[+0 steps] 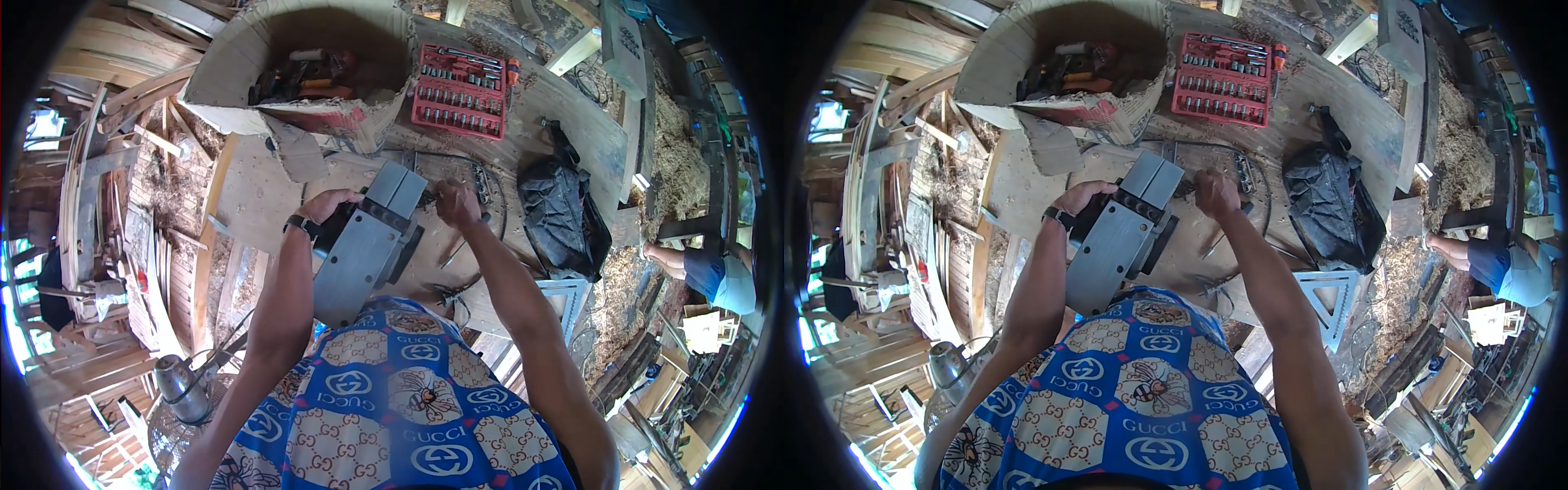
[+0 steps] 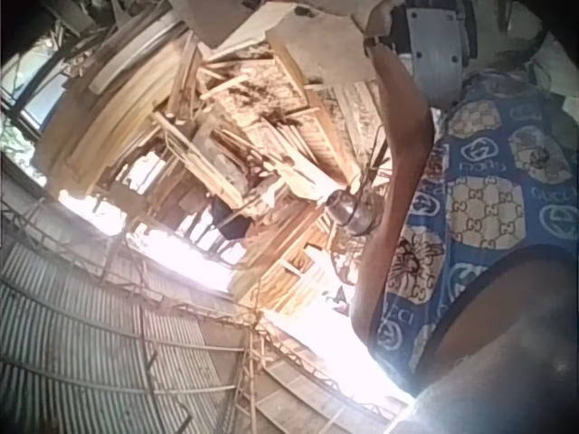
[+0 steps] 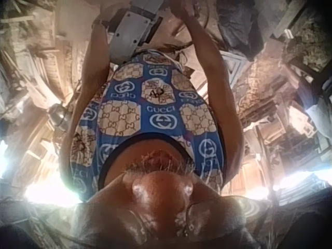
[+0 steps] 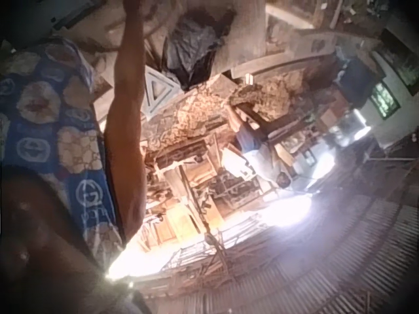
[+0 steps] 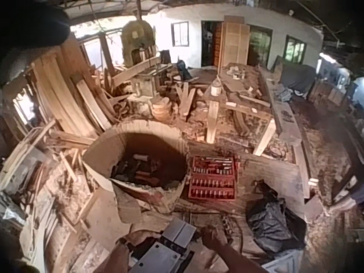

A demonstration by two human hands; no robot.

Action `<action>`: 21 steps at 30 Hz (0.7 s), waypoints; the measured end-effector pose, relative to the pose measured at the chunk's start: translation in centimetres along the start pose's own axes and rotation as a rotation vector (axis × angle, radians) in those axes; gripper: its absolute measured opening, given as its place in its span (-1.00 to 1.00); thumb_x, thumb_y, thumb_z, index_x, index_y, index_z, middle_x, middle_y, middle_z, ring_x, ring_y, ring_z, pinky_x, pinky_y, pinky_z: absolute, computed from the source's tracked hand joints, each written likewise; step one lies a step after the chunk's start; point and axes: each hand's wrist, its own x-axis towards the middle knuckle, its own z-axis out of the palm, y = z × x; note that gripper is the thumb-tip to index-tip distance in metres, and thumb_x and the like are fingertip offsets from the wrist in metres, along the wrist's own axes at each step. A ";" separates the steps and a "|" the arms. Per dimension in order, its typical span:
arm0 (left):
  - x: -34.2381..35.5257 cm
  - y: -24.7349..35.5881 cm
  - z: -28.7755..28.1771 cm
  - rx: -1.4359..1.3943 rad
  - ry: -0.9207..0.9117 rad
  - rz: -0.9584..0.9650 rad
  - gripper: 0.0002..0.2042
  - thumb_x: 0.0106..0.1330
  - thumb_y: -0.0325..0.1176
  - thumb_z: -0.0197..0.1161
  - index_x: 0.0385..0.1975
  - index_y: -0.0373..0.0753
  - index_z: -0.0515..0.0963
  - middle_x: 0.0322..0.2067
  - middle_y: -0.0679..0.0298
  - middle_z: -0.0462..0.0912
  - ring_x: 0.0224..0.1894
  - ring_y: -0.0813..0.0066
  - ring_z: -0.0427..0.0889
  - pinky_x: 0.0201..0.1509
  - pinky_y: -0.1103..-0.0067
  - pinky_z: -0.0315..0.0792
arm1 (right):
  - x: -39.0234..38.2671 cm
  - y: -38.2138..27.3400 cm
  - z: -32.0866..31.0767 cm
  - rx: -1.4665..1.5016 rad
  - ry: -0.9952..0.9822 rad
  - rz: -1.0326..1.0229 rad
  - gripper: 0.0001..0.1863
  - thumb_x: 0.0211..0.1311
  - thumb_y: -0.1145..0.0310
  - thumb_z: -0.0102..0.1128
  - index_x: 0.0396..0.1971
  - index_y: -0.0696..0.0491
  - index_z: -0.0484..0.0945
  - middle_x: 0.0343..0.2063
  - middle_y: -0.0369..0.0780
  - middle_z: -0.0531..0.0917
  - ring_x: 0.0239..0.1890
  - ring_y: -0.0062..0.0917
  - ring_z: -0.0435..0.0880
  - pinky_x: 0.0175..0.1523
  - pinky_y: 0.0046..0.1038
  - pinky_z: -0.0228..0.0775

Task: The person disassembles and adjusts components of a handheld power planer by hand, removing a metal plate and manipulating internal parts before reassembling them.

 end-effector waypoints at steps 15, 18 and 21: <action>-2.4 4.2 2.1 0.184 0.117 -0.093 -0.70 0.31 -0.21 0.16 -0.14 -0.25 0.70 -0.26 0.29 0.73 -0.23 0.51 0.63 -0.08 0.58 0.45 | 1.5 -14.0 -6.0 0.554 -0.085 -0.352 -0.85 0.11 0.42 0.35 -0.31 0.10 0.66 -0.28 -0.14 0.71 -0.22 -0.24 0.71 -0.02 -0.31 0.53; -2.1 3.8 2.1 0.190 0.119 -0.108 -0.68 0.33 -0.19 0.10 -0.13 -0.23 0.70 -0.24 0.28 0.72 -0.24 0.52 0.62 -0.09 0.58 0.44 | 1.6 -14.0 -4.1 0.479 0.048 -0.422 -0.84 0.07 0.43 0.38 -0.31 0.09 0.69 -0.16 -0.15 0.67 -0.03 -0.28 0.64 0.22 -0.25 0.38; -1.5 1.9 0.6 0.294 0.112 -0.050 -0.64 0.36 -0.15 0.03 -0.12 -0.23 0.69 -0.21 0.28 0.71 -0.22 0.53 0.61 -0.08 0.57 0.42 | 1.9 -13.6 -2.2 0.508 0.075 -0.401 -0.83 0.04 0.43 0.39 -0.31 0.05 0.71 -0.06 -0.18 0.63 0.11 -0.30 0.55 0.33 -0.21 0.25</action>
